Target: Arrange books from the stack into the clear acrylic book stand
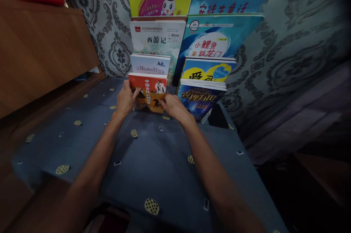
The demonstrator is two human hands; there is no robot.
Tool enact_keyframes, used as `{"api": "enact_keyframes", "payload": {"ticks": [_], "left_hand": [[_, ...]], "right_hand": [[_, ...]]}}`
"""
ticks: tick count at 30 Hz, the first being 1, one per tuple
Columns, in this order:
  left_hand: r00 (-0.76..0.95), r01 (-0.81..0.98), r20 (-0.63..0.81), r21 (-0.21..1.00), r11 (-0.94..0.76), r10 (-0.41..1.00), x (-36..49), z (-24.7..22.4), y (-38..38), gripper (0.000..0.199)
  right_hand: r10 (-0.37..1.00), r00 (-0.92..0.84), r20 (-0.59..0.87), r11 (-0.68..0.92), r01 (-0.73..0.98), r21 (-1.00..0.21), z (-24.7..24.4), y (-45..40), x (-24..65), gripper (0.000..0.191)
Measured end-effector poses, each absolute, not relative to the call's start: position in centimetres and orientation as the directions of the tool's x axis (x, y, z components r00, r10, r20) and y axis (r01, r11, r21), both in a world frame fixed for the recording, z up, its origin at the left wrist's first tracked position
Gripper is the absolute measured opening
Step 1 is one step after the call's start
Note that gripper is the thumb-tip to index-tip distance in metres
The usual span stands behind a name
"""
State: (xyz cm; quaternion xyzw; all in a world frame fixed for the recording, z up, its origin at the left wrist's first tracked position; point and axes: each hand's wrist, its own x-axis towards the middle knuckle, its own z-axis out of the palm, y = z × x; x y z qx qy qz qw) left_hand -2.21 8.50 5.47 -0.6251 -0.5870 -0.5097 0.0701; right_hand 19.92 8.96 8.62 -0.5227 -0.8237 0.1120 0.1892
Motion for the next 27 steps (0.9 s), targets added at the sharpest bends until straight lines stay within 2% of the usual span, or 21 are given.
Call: {"api": "enact_keyframes", "payload": {"ticks": [4, 8, 13, 21, 24, 27], "left_hand": [[-0.206, 0.802, 0.699, 0.522, -0.292, 0.685, -2.4, 5.2, 8.6, 0.045], [-0.203, 0.836, 0.673, 0.497, -0.232, 0.711, -2.3, 5.4, 8.3, 0.042], [-0.194, 0.855, 0.665, 0.475, -0.207, 0.721, -2.0, 5.8, 8.0, 0.038], [-0.150, 0.896, 0.650, 0.408, -0.175, 0.745, -2.0, 6.4, 7.8, 0.035], [-0.144, 0.895, 0.642, 0.409, -0.177, 0.753, -1.8, 6.7, 7.7, 0.042], [-0.126, 0.891, 0.699, 0.391, -0.229, 0.704, -1.4, 7.2, 7.5, 0.063]], "right_hand": [[0.887, -0.426, 0.179, 0.462, 0.814, -0.351, 8.3, 9.2, 20.1, 0.024], [0.908, -0.377, 0.181, 0.418, 0.842, -0.342, 8.5, 8.9, 20.0, 0.027], [0.934, -0.309, 0.180, 0.356, 0.848, -0.393, 9.9, 7.9, 19.3, 0.033], [0.951, -0.257, 0.174, 0.309, 0.838, -0.450, 11.1, 6.8, 18.6, 0.032], [0.954, -0.250, 0.168, 0.300, 0.838, -0.455, 10.9, 6.8, 18.5, 0.032], [0.962, -0.234, 0.138, 0.271, 0.848, -0.456, 10.7, 6.7, 18.4, 0.033]]}}
